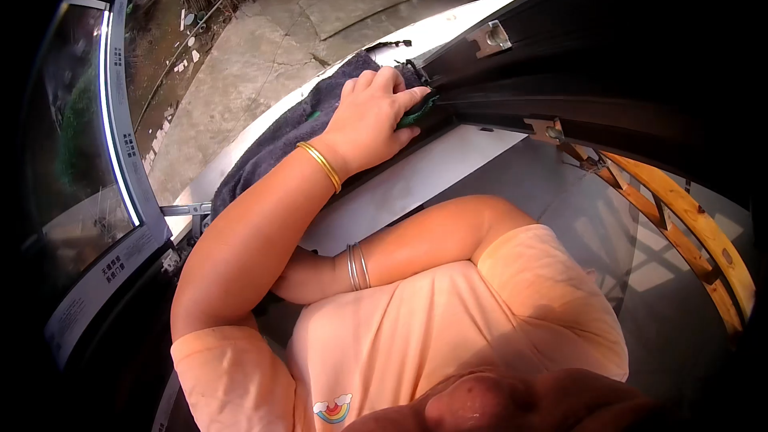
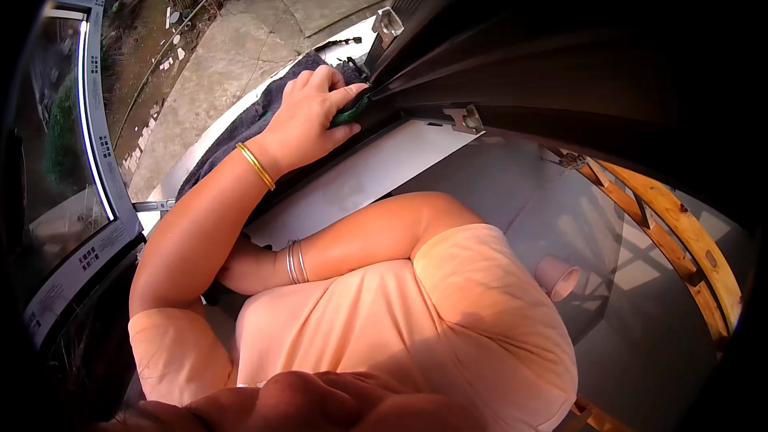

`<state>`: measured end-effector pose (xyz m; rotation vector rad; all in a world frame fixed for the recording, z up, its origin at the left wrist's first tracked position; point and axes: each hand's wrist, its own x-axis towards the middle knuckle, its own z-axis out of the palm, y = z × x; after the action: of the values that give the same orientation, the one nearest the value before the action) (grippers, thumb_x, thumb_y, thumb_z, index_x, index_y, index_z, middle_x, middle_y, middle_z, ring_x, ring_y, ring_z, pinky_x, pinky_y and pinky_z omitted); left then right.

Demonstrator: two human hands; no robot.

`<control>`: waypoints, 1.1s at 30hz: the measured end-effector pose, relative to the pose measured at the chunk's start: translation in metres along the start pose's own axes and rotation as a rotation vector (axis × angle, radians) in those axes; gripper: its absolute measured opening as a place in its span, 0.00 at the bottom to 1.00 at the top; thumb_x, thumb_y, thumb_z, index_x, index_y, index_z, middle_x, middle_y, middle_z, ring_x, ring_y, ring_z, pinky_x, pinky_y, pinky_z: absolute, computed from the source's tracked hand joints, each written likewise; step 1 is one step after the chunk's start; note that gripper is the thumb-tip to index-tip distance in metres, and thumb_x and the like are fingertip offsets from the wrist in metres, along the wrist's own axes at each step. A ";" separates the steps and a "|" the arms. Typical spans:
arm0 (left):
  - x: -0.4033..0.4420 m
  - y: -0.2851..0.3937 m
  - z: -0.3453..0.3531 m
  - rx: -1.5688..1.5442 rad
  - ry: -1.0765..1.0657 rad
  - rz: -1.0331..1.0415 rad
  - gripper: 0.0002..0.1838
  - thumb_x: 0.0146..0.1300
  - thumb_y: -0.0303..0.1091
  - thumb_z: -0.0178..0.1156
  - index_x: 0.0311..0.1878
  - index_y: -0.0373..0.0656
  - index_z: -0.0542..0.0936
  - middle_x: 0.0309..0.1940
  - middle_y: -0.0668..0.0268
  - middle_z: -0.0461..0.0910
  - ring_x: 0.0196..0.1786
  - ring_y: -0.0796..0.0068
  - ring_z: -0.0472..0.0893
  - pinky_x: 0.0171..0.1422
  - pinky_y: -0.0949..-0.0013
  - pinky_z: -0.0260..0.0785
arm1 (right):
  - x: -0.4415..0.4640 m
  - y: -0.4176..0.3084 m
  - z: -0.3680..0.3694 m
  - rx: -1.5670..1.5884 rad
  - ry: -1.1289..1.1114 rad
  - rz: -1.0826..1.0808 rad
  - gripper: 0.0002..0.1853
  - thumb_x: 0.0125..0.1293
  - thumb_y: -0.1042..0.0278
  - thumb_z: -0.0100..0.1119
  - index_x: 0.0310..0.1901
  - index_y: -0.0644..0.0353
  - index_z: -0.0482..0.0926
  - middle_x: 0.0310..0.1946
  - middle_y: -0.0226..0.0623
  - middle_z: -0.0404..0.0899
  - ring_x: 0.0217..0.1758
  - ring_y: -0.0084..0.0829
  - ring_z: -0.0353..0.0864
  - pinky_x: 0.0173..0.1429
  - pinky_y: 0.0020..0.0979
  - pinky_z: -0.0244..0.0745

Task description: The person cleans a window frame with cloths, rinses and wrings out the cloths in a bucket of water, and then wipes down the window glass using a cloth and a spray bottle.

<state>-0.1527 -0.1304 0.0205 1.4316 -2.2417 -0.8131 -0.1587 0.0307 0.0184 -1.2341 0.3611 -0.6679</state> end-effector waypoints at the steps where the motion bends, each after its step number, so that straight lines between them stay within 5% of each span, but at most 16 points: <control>1: 0.000 0.000 -0.001 0.063 -0.018 0.009 0.28 0.55 0.39 0.70 0.62 0.54 0.79 0.48 0.64 0.72 0.54 0.61 0.70 0.61 0.59 0.61 | -0.001 -0.001 0.003 0.010 0.011 -0.006 0.12 0.67 0.75 0.51 0.50 0.64 0.77 0.51 0.51 0.79 0.56 0.48 0.77 0.59 0.41 0.73; 8: 0.013 0.006 -0.011 0.360 0.023 0.189 0.20 0.54 0.42 0.70 0.51 0.53 0.85 0.46 0.67 0.72 0.59 0.66 0.69 0.69 0.59 0.54 | -0.001 -0.008 0.014 0.182 0.065 0.091 0.14 0.68 0.75 0.50 0.53 0.63 0.76 0.55 0.51 0.77 0.60 0.49 0.75 0.64 0.40 0.70; 11: 0.013 0.013 -0.010 0.392 -0.033 0.130 0.23 0.52 0.40 0.71 0.54 0.50 0.84 0.53 0.64 0.74 0.63 0.61 0.68 0.70 0.56 0.55 | 0.002 -0.031 0.002 0.286 0.030 0.190 0.14 0.68 0.76 0.49 0.54 0.64 0.76 0.58 0.52 0.75 0.63 0.47 0.73 0.66 0.39 0.69; 13: 0.004 0.004 0.001 0.158 0.023 0.005 0.25 0.53 0.41 0.70 0.57 0.53 0.83 0.60 0.62 0.70 0.68 0.59 0.64 0.73 0.55 0.52 | 0.000 -0.036 -0.002 0.239 -0.017 0.262 0.14 0.68 0.77 0.48 0.54 0.65 0.75 0.59 0.52 0.75 0.65 0.46 0.71 0.67 0.39 0.68; 14: 0.001 0.003 0.002 0.033 -0.111 -0.123 0.28 0.56 0.45 0.69 0.61 0.55 0.81 0.69 0.59 0.63 0.73 0.54 0.59 0.75 0.53 0.50 | -0.006 -0.027 -0.002 0.107 -0.028 0.145 0.14 0.69 0.77 0.48 0.55 0.65 0.75 0.60 0.51 0.74 0.66 0.44 0.71 0.67 0.39 0.67; 17: 0.008 -0.006 0.005 -0.203 -0.161 -0.247 0.25 0.60 0.52 0.64 0.61 0.58 0.81 0.76 0.59 0.55 0.76 0.53 0.55 0.76 0.52 0.48 | -0.006 -0.022 -0.002 0.035 -0.056 0.084 0.15 0.70 0.77 0.49 0.56 0.66 0.73 0.61 0.50 0.73 0.66 0.41 0.70 0.68 0.38 0.67; 21: 0.016 -0.008 0.000 0.082 0.075 0.011 0.14 0.62 0.44 0.65 0.49 0.53 0.87 0.72 0.61 0.63 0.75 0.56 0.58 0.77 0.51 0.48 | 0.008 -0.030 0.008 0.421 0.079 0.385 0.17 0.69 0.79 0.51 0.58 0.67 0.72 0.60 0.47 0.74 0.64 0.39 0.71 0.68 0.38 0.67; 25: 0.005 -0.019 -0.008 0.180 0.074 0.139 0.12 0.60 0.41 0.66 0.46 0.54 0.88 0.68 0.63 0.68 0.74 0.58 0.60 0.77 0.51 0.48 | 0.018 -0.025 0.005 0.387 0.002 0.473 0.16 0.68 0.81 0.50 0.57 0.67 0.73 0.61 0.47 0.74 0.64 0.40 0.71 0.68 0.38 0.68; 27: -0.002 -0.020 -0.010 0.142 0.052 0.101 0.12 0.59 0.41 0.66 0.46 0.54 0.88 0.68 0.63 0.67 0.73 0.58 0.60 0.77 0.51 0.48 | 0.017 -0.019 0.004 0.212 -0.065 0.192 0.17 0.68 0.81 0.49 0.58 0.67 0.73 0.61 0.48 0.74 0.65 0.40 0.70 0.69 0.38 0.67; 33: 0.019 -0.022 0.010 -0.331 -0.014 -0.201 0.14 0.59 0.44 0.67 0.49 0.59 0.88 0.73 0.61 0.61 0.75 0.53 0.56 0.78 0.48 0.45 | 0.011 -0.010 -0.013 0.040 -0.067 0.248 0.19 0.67 0.83 0.47 0.59 0.66 0.72 0.63 0.50 0.72 0.67 0.43 0.68 0.71 0.38 0.64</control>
<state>-0.1509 -0.1516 -0.0013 1.5026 -1.8796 -1.1976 -0.1609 0.0120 0.0244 -1.1483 0.4349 -0.4180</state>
